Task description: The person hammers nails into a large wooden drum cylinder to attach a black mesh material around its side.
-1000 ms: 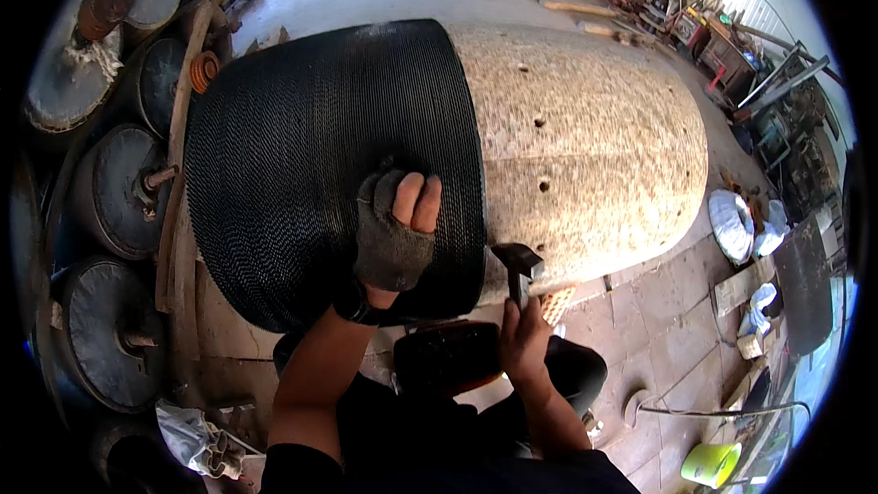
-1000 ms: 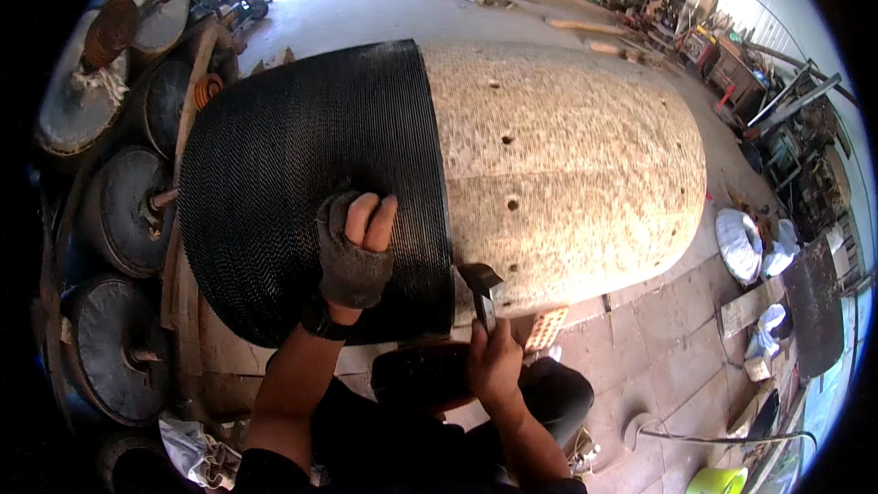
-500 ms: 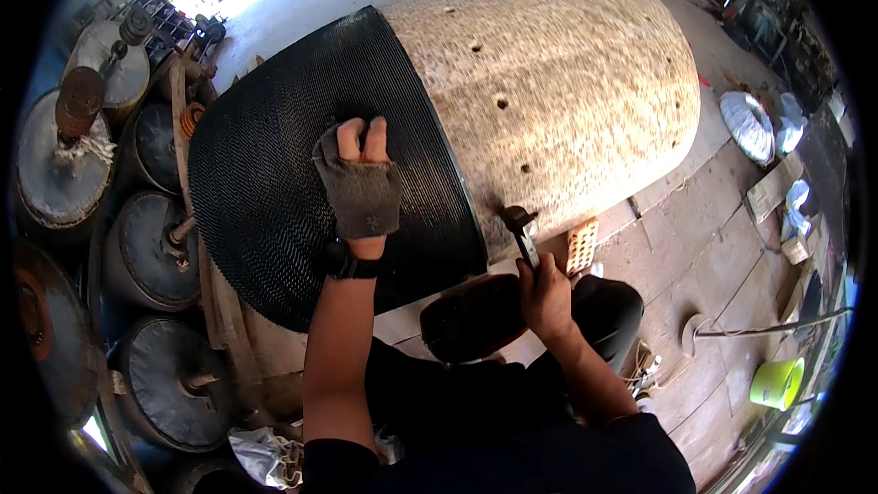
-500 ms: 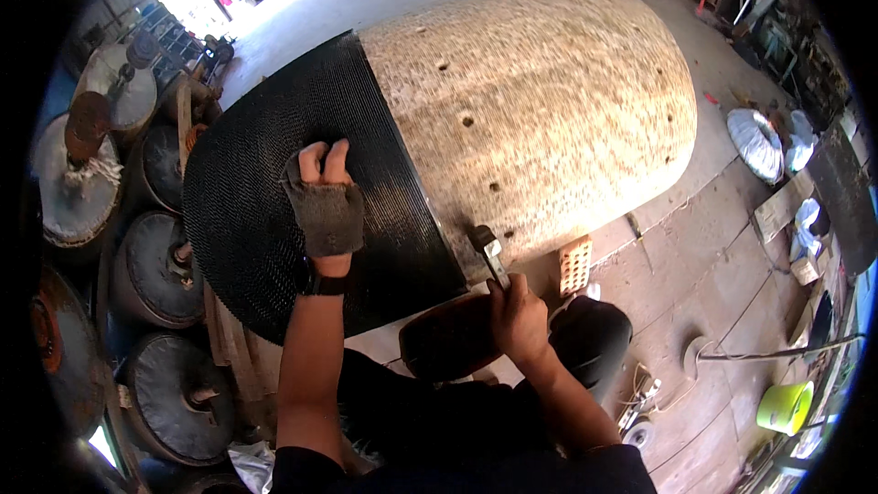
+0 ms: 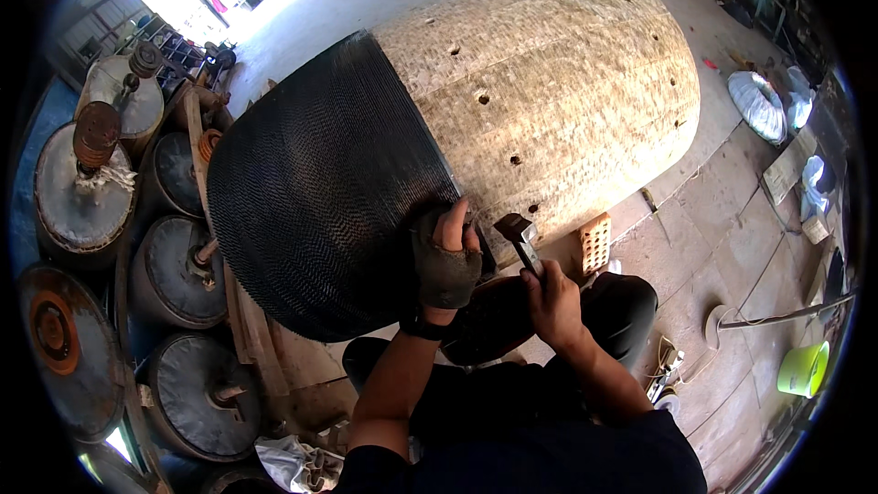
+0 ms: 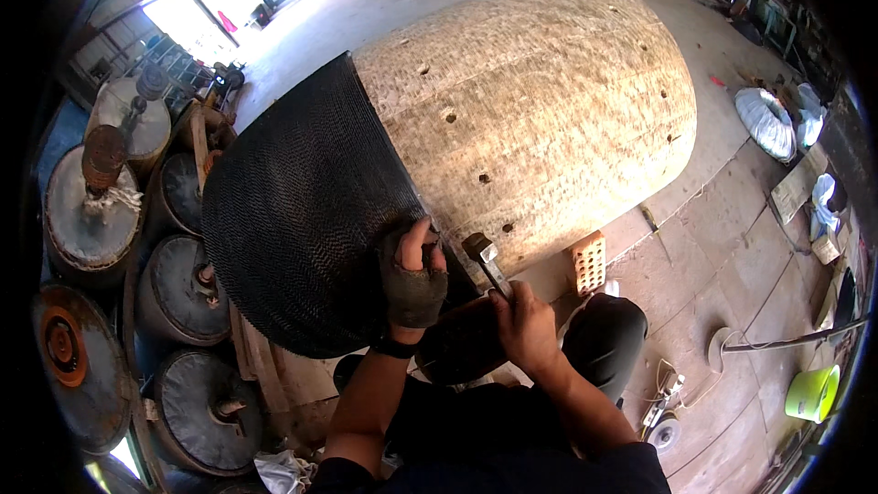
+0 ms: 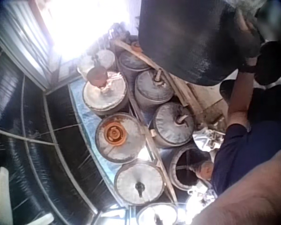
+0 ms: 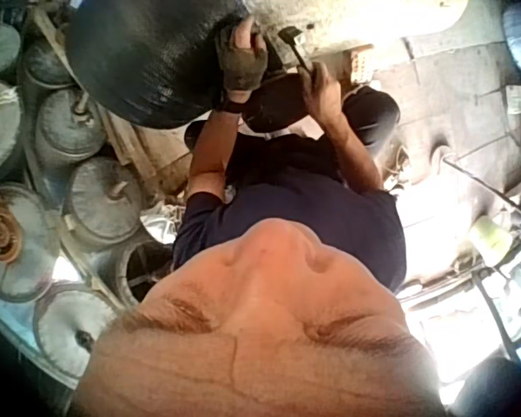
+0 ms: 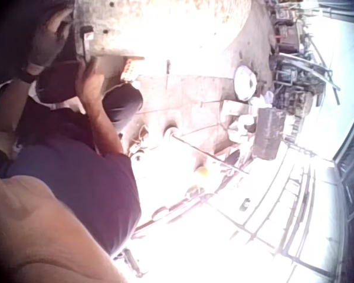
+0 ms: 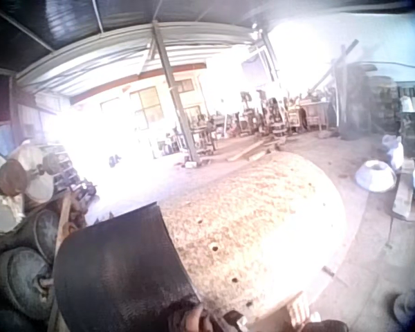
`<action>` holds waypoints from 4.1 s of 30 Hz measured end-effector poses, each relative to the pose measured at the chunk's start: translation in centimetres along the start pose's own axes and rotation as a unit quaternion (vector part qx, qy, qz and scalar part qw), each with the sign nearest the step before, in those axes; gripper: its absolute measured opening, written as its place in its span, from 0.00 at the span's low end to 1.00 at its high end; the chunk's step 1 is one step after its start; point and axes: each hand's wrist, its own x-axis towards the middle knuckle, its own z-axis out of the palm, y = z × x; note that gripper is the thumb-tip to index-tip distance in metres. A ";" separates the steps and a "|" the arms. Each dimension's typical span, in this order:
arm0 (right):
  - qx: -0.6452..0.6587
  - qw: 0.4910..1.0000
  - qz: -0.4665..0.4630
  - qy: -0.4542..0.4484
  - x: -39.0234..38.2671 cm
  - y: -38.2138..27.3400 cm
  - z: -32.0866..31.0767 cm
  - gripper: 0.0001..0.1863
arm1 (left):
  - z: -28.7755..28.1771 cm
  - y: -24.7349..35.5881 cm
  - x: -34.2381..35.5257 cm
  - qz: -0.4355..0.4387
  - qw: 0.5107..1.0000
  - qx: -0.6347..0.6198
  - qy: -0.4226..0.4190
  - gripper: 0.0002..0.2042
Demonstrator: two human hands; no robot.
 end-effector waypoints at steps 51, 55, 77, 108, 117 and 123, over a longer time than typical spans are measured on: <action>-0.094 0.992 0.019 -0.077 3.2 -2.9 0.6 0.08 | 5.9 3.4 -19.2 -0.044 0.875 -0.006 -0.483 0.16; 0.048 0.995 -0.091 0.006 0.7 -3.2 -0.1 0.11 | 7.7 2.3 -22.5 -0.017 0.930 0.001 -0.366 0.13; -0.043 0.997 -0.059 -0.021 0.2 -1.8 0.5 0.09 | 7.4 2.6 -23.1 -0.060 0.929 -0.064 -0.360 0.14; -0.098 0.995 0.009 -0.019 2.9 -0.6 2.9 0.09 | -4.7 -7.5 0.9 0.134 0.970 0.166 0.115 0.21; -0.105 0.994 0.001 -0.015 2.8 -0.5 3.1 0.12 | -4.4 -7.7 1.0 0.126 0.962 0.219 0.104 0.19; 0.044 0.981 -0.182 0.052 0.1 1.3 1.9 0.13 | -4.7 -7.0 1.9 0.100 0.964 0.233 0.082 0.19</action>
